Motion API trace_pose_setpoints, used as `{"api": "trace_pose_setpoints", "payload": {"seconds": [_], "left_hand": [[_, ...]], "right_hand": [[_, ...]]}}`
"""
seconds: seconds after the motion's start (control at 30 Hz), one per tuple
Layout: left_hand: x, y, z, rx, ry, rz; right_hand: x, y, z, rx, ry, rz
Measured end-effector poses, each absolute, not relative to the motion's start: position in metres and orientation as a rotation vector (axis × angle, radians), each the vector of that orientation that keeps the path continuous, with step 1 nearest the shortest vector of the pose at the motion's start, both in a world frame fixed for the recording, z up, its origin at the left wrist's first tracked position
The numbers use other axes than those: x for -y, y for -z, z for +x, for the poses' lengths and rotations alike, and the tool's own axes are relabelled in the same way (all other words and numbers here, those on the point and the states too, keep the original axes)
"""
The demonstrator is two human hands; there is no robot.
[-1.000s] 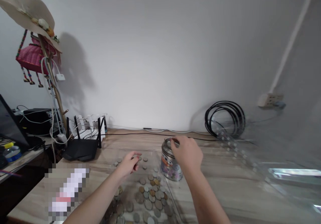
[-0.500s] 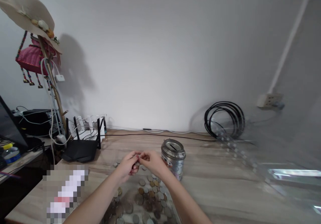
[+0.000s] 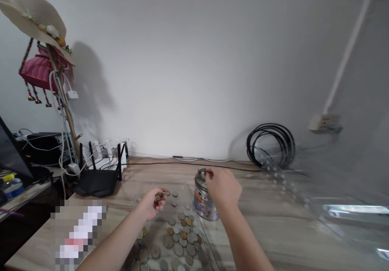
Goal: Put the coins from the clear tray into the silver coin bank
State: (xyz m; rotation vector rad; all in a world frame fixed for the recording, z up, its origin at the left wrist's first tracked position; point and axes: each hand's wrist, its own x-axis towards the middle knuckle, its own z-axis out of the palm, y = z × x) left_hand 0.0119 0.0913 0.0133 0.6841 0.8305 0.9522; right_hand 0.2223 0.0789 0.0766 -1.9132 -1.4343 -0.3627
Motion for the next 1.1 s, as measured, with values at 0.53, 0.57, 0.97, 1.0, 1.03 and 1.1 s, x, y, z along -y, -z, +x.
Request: {"api": "trace_pose_setpoints", "payload": {"seconds": [0.53, 0.57, 0.97, 1.0, 1.03, 1.1], "left_hand": [[-0.089, -0.018, 0.013, -0.780, -0.914, 0.627], [-0.088, -0.019, 0.013, -0.786, -0.913, 0.654], [-0.085, -0.022, 0.015, -0.812, -0.868, 0.753], [-0.085, -0.022, 0.015, -0.794, -0.839, 0.742], [-0.086, -0.021, 0.014, -0.776, -0.819, 0.727], [-0.087, -0.020, 0.013, -0.751, -0.801, 0.699]], "right_hand": [[-0.077, -0.079, 0.228, 1.511, 0.489, -1.806], [-0.075, -0.078, 0.222, 1.512, 0.502, -1.725], [-0.086, -0.036, 0.150, 2.047, -0.443, -1.278], [-0.085, -0.040, 0.154, 2.013, -0.344, -1.322], [-0.083, -0.045, 0.160, 1.963, -0.210, -1.376], [-0.079, -0.058, 0.177, 1.806, 0.092, -1.505]]}}
